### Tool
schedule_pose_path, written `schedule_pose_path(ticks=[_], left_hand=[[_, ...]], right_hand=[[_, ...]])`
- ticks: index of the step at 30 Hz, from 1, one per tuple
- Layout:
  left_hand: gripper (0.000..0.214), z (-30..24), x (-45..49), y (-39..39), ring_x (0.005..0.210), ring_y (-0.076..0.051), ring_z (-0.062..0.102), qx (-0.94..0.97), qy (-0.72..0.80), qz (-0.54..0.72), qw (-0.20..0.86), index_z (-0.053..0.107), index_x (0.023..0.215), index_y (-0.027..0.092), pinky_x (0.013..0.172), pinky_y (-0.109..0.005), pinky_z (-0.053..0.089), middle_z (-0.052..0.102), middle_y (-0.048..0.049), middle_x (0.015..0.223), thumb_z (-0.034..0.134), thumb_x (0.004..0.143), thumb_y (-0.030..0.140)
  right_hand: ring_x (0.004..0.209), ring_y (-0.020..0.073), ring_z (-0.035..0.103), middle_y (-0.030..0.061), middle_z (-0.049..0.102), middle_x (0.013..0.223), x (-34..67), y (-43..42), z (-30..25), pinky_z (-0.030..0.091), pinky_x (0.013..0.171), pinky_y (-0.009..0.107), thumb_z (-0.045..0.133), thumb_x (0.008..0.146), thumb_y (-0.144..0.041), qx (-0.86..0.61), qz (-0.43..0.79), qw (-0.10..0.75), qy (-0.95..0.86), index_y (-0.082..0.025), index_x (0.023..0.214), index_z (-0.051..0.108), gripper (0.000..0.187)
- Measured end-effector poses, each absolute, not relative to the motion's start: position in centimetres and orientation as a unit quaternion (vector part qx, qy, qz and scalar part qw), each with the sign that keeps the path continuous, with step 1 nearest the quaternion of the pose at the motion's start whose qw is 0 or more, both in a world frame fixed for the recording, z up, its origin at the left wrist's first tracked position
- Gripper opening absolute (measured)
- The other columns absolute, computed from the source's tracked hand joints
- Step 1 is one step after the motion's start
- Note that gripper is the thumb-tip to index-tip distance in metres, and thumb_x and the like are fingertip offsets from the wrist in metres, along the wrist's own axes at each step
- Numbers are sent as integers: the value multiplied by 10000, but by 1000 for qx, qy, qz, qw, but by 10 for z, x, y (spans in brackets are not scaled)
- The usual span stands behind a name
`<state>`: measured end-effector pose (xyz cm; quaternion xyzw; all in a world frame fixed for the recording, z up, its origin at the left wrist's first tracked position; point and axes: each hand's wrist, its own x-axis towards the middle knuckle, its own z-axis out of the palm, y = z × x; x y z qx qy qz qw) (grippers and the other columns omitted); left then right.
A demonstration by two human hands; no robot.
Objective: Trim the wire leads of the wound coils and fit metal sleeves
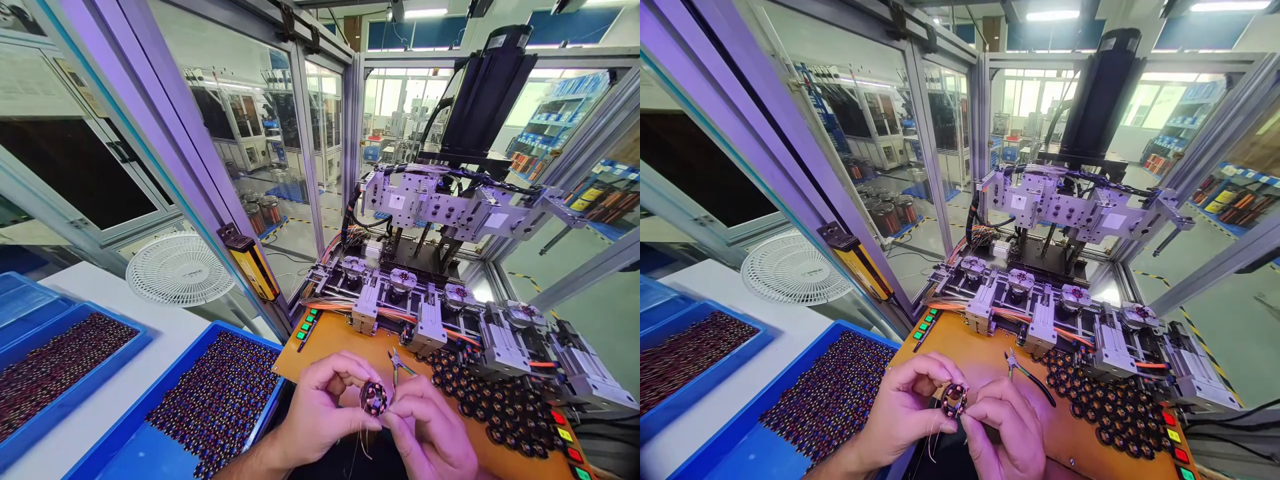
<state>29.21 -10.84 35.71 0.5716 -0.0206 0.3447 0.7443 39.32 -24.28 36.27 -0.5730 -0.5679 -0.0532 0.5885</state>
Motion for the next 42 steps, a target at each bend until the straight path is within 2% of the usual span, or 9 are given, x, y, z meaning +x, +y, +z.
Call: schedule_pose_path(ticks=[6,10,16,23,26,33,37,42], left_hand=[[436,359,293,-108,800,-138,704,570,-21,342,747,731,961,220,738,-221,567,737,-31,897,878,595,32],[449,360,293,-108,789,-130,698,567,-27,332,753,736,956,219,741,-217,560,740,-23,890,876,583,12],[491,361,294,-108,796,-113,690,562,-29,320,762,742,957,231,750,-194,552,746,-1,899,866,563,-35],[462,362,296,-106,798,-108,693,582,-16,325,745,748,943,230,762,-183,551,749,0,901,867,573,-20],[451,361,297,-105,810,-110,697,584,-12,320,746,749,942,230,774,-183,550,751,-1,908,863,583,-18],[471,361,297,-103,824,-114,697,572,-19,297,764,742,958,236,786,-196,548,750,1,915,856,587,-30],[493,361,298,-103,841,-116,695,579,-16,285,763,747,948,237,788,-190,537,755,5,908,863,560,-46],[492,360,298,-105,828,-114,689,592,11,266,761,764,895,213,768,-168,523,759,3,879,888,495,-44]], right_hand=[[664,145,605,50,609,747,399,-241,365,539,578,257,573,875,-43,-551,-118,555,-612,-157,956,606,144],[647,123,585,34,604,736,411,-238,371,509,535,231,577,894,-53,-527,-196,524,-639,-153,963,633,134],[675,139,585,77,636,774,429,-239,381,505,550,251,516,895,-26,-481,-221,451,-719,-85,945,650,155],[668,180,585,106,654,772,442,-240,388,481,546,303,520,891,-64,-449,-259,340,-784,-60,914,674,156],[679,185,585,107,654,773,444,-238,385,462,548,303,524,899,-70,-450,-238,345,-788,-54,949,666,152],[705,149,582,72,660,789,443,-236,386,434,596,268,530,946,-74,-493,-99,434,-748,-109,965,638,115],[698,142,564,59,645,810,448,-239,396,388,599,263,589,934,-118,-521,-27,386,-761,-134,991,638,77],[712,136,556,50,620,811,456,-237,413,364,616,250,530,972,-164,-533,68,315,-783,-155,916,649,132]])
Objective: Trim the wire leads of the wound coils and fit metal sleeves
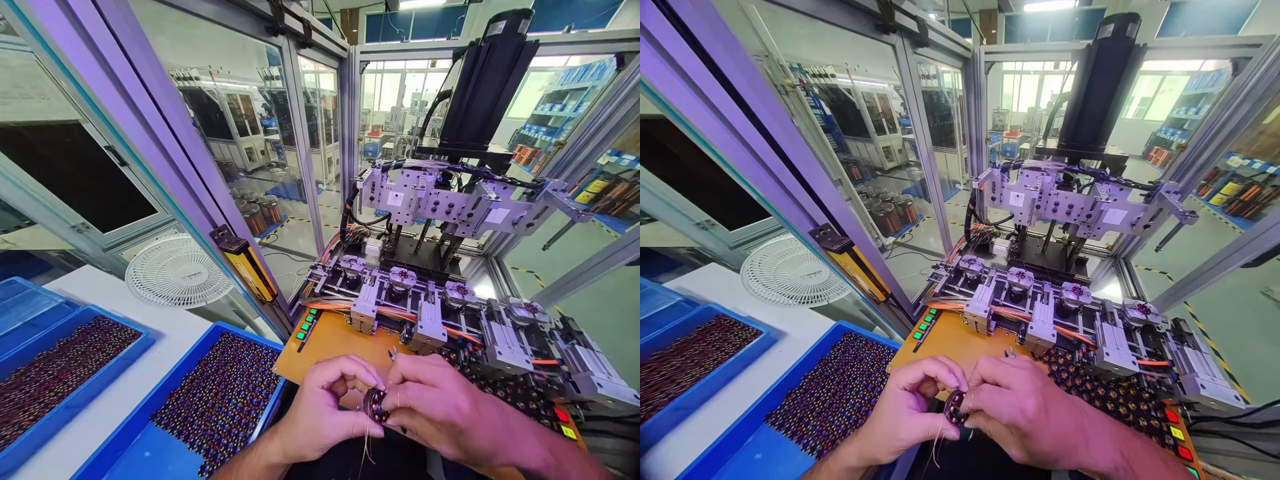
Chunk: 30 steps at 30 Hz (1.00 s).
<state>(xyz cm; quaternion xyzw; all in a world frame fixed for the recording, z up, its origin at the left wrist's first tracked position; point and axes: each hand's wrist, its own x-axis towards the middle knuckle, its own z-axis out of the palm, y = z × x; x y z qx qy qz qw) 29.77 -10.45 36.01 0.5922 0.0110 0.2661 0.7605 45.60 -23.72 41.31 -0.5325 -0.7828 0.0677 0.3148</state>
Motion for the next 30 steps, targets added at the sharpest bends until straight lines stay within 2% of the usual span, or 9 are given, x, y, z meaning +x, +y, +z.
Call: schedule_pose_path(ticks=[6,10,13,17,20,24,30], left_hand=[[480,356,297,-106,817,-98,684,549,36,220,805,760,850,182,744,-147,516,750,5,874,886,463,-71],[475,351,297,-106,709,-82,692,456,37,164,874,740,865,176,643,-147,533,752,11,855,902,472,-34],[496,351,297,-107,683,-85,711,417,25,140,898,732,858,172,633,-146,543,761,20,815,913,445,-36],[492,353,298,-109,703,-120,738,402,28,136,905,723,853,152,622,-153,547,774,2,796,931,434,1],[468,353,298,-110,677,-119,733,401,43,136,905,716,841,140,597,-150,540,774,-7,788,947,442,62],[457,351,297,-111,626,-78,706,402,50,132,905,715,840,144,591,-127,520,769,7,770,954,453,101],[447,347,297,-112,658,-90,699,394,54,129,909,719,838,149,602,-141,520,766,2,763,956,460,121]], right_hand=[[699,121,522,25,592,779,457,-234,425,342,608,231,546,960,-160,-519,133,307,-787,-156,879,639,124],[732,122,540,36,608,829,456,-234,425,356,639,232,566,956,-169,-521,152,307,-782,-154,927,658,97],[765,125,558,51,620,861,457,-233,426,378,648,221,590,943,-172,-501,189,311,-786,-143,972,675,94],[725,125,547,44,609,823,458,-233,428,397,636,216,655,885,-184,-495,220,327,-774,-139,952,691,89],[704,128,547,41,601,801,459,-233,429,407,630,226,639,850,-167,-492,237,345,-763,-133,940,698,113],[636,114,499,33,570,746,460,-230,430,377,581,224,561,872,-112,-496,234,340,-764,-119,895,704,145],[635,102,506,27,580,741,459,-224,436,383,586,206,599,864,-86,-483,235,325,-778,-108,886,715,120]])
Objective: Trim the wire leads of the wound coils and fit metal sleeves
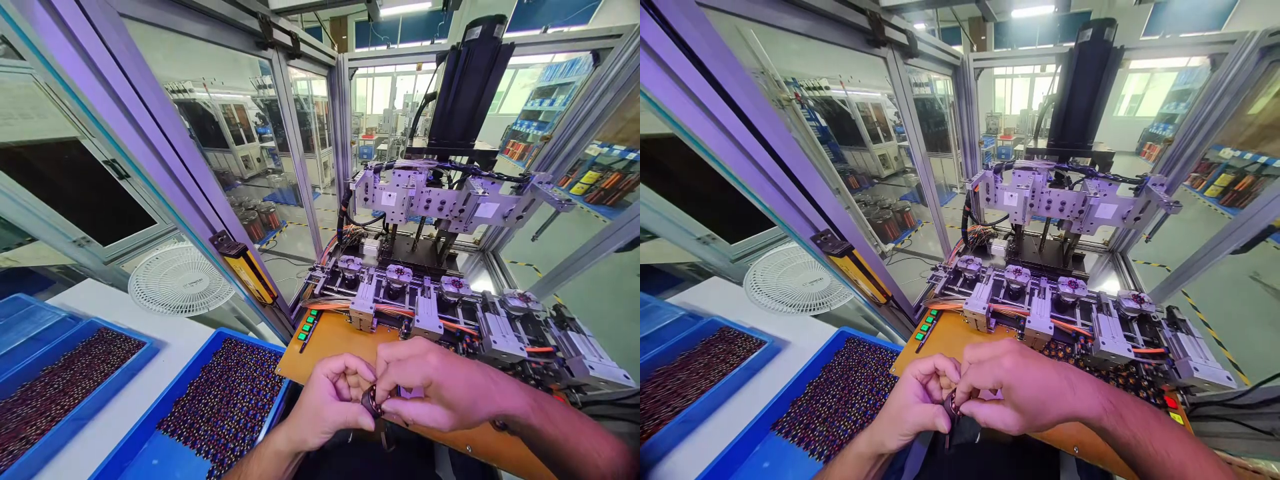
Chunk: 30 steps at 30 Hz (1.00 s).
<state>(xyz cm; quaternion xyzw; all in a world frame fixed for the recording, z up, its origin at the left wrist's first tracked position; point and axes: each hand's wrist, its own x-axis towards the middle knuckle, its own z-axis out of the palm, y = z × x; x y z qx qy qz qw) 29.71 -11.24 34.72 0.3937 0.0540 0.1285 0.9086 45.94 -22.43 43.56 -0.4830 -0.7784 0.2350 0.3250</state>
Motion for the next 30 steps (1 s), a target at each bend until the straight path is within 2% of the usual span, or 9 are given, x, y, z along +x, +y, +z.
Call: schedule_pose_path(ticks=[7,11,17,22,30], left_hand=[[430,346,297,-112,632,-103,711,375,68,125,916,723,845,140,620,-161,534,772,-11,751,956,484,158],[415,349,297,-112,636,-112,712,385,78,138,909,713,908,168,674,-202,567,764,0,742,931,555,178],[384,350,299,-113,624,-114,721,380,79,138,911,689,955,180,604,-183,578,773,-8,767,894,632,201],[365,346,301,-113,638,-107,729,378,71,146,912,698,957,171,624,-171,583,773,-1,744,887,645,177],[283,347,299,-113,667,-140,756,384,88,139,908,689,909,161,574,-151,566,779,-27,731,855,703,262]], right_hand=[[638,110,522,30,610,743,468,-221,436,415,601,218,587,821,-67,-494,280,328,-755,-115,876,712,145],[666,122,529,31,607,732,475,-219,433,420,622,236,579,822,-63,-506,264,341,-747,-115,872,711,151],[687,121,548,38,633,755,476,-219,431,430,641,233,588,839,-61,-504,248,336,-756,-119,853,713,139],[688,118,553,40,643,759,473,-218,431,422,628,218,608,868,-93,-492,231,330,-772,-124,860,713,110],[715,128,568,38,633,771,478,-216,432,445,650,235,573,860,-73,-512,219,341,-758,-131,861,696,135]])
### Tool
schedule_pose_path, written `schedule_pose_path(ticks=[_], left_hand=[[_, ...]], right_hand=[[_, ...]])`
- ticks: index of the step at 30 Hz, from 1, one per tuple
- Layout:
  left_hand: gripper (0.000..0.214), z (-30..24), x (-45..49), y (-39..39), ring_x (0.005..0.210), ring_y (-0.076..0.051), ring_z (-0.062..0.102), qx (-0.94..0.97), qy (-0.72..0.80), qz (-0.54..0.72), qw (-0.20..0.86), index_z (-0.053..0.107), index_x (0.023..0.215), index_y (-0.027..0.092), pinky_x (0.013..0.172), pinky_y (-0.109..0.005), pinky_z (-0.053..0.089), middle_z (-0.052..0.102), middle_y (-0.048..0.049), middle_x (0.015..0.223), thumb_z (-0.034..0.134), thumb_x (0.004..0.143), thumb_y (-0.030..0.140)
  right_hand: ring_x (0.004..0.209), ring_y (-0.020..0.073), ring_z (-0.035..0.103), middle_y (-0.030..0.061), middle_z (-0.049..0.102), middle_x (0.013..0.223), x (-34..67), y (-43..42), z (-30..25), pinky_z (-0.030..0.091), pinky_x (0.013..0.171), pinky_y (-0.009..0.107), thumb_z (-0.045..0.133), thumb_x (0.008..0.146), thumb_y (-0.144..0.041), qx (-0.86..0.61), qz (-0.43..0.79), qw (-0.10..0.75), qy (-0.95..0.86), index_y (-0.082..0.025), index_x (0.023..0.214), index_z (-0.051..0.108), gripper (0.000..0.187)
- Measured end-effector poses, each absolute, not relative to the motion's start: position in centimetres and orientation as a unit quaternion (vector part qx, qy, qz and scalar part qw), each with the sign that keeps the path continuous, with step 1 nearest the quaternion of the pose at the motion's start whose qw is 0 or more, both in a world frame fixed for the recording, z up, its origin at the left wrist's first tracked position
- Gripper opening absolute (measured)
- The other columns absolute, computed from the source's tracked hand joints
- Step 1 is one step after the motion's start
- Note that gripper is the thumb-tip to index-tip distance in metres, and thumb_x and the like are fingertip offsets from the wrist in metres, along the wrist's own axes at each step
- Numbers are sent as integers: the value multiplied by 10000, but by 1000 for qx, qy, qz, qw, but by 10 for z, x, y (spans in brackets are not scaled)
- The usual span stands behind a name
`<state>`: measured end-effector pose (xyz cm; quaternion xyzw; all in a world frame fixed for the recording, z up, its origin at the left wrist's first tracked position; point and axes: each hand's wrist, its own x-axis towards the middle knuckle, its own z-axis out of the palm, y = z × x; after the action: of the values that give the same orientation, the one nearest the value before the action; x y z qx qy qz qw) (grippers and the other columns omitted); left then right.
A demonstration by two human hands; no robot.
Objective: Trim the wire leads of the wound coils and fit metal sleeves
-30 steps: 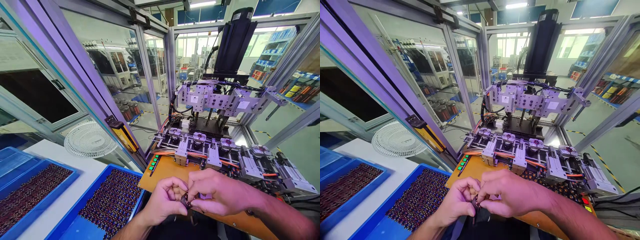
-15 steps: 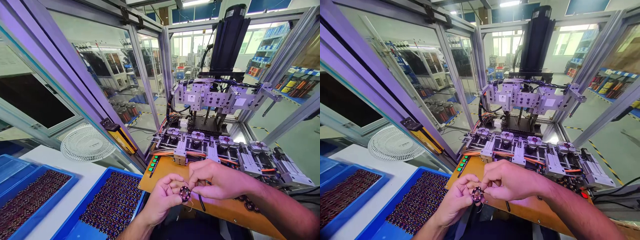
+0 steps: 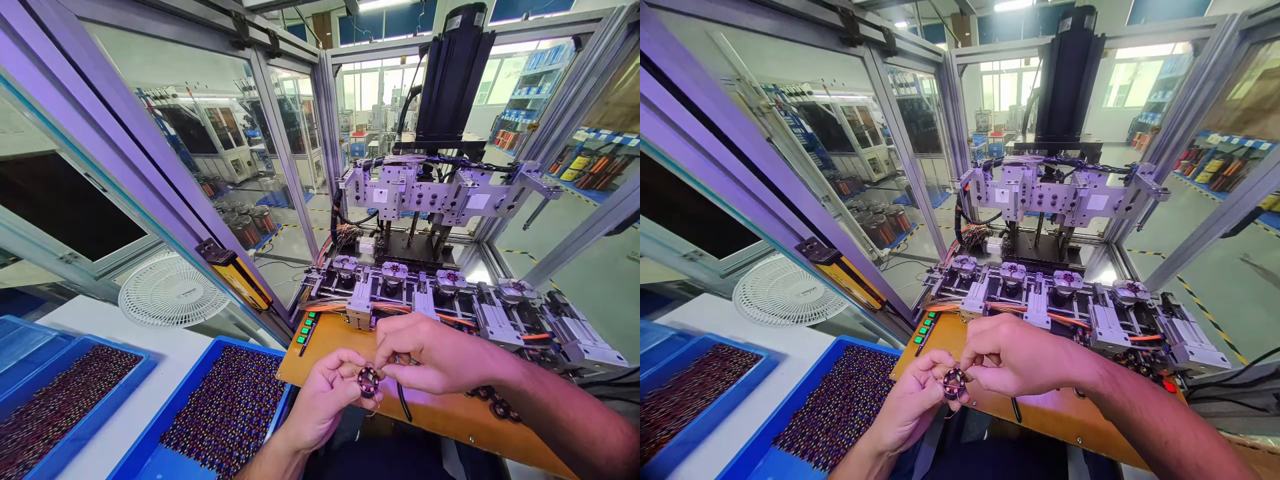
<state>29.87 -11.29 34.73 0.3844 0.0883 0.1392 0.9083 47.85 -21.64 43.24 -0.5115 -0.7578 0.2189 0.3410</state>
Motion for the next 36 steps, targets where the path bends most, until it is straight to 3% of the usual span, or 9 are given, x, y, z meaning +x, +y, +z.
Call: schedule_pose_path(ticks=[10,19,26,36], left_hand=[[278,348,299,-113,650,-133,748,372,106,139,912,689,901,167,580,-154,560,754,-11,710,852,704,276],[340,353,303,-115,627,-89,697,376,97,165,907,704,867,167,612,-153,522,746,15,700,912,600,194],[387,348,301,-113,610,-103,671,383,96,165,904,706,838,139,593,-167,486,728,1,676,937,540,226],[308,346,299,-112,628,-81,670,383,81,154,907,740,810,147,609,-140,489,752,-12,694,926,569,191]], right_hand=[[730,130,579,40,644,785,480,-218,433,451,662,239,573,857,-68,-520,221,339,-752,-135,862,700,144],[682,113,536,27,613,736,472,-217,430,418,632,223,608,856,-85,-506,239,352,-750,-111,835,708,105],[666,104,523,9,584,720,469,-215,431,391,613,209,621,852,-78,-500,245,331,-762,-118,835,706,95],[629,78,481,-20,554,674,465,-206,435,360,605,185,634,772,1,-485,277,298,-774,-104,769,669,111]])
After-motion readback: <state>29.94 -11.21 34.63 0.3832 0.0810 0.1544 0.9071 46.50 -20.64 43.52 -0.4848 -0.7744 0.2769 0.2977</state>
